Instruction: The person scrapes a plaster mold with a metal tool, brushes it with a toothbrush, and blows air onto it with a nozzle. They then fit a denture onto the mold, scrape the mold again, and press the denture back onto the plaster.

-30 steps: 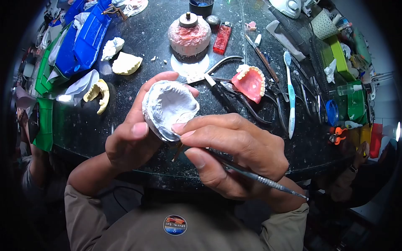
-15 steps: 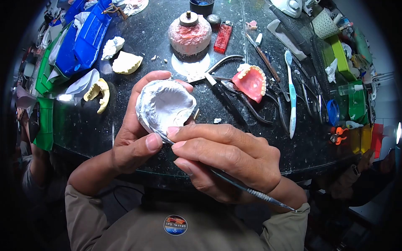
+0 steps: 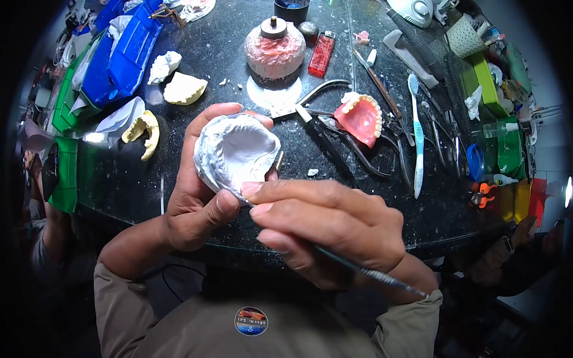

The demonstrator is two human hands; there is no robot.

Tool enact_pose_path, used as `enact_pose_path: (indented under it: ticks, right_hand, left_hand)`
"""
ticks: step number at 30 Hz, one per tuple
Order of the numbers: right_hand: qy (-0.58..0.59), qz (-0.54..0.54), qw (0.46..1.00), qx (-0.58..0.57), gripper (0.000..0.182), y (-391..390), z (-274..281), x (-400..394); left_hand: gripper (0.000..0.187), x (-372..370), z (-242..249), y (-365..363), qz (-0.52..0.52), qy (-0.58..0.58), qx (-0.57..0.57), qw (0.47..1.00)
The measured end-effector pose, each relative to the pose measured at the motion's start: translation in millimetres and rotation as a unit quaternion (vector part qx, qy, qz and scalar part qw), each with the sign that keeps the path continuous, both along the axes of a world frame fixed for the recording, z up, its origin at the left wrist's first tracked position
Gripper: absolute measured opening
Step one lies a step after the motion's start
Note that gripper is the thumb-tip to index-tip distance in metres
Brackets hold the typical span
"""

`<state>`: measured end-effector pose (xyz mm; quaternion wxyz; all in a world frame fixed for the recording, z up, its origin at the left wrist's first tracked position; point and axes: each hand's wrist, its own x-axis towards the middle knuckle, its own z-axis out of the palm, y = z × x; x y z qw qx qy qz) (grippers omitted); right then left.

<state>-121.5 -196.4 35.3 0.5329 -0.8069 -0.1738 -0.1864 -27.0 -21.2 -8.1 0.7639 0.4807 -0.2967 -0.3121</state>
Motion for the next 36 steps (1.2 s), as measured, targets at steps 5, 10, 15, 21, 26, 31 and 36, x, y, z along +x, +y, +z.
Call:
enact_pose_path:
  ticks: [5, 10, 15, 21, 26, 31, 36]
  right_hand:
    - [-0.026, -0.014, 0.998, 0.047, 0.024, -3.2, -5.9, 2.4]
    - [-0.010, -0.004, 1.000, -0.001, 0.030, -1.4, -0.5, 4.2]
    - [0.012, -0.010, 1.000, 0.006, 0.030, 1.3, -0.2, 1.2]
    - [0.013, -0.023, 1.000, 0.005, 0.030, 4.2, 0.5, 0.3]
    - [0.004, -0.022, 1.000, -0.003, 0.031, 4.7, -0.4, 0.7]
    - [-0.020, -0.025, 0.999, -0.010, 0.029, 6.4, -6.4, 3.2]
    - [-0.032, -0.019, 0.999, -0.017, 0.029, 6.0, -7.9, 3.9]
  left_hand:
    - [0.096, 1.4, 10.3, 1.4, -0.031, 0.050, 0.007, 0.998]
    - [0.094, 3.1, 2.4, -0.4, -0.033, 0.049, -0.005, 0.998]
    - [0.093, 2.3, -1.9, -2.4, -0.028, 0.040, -0.031, 0.998]
    - [0.093, 2.4, -2.7, -2.4, -0.034, 0.033, -0.036, 0.998]
    - [0.091, 2.3, -2.5, -1.7, -0.028, 0.013, -0.028, 0.999]
    - [0.089, 1.9, -2.7, -1.6, -0.012, 0.002, -0.001, 1.000]
    - [0.088, -0.1, -2.6, -0.3, 0.001, -0.006, 0.009, 1.000]
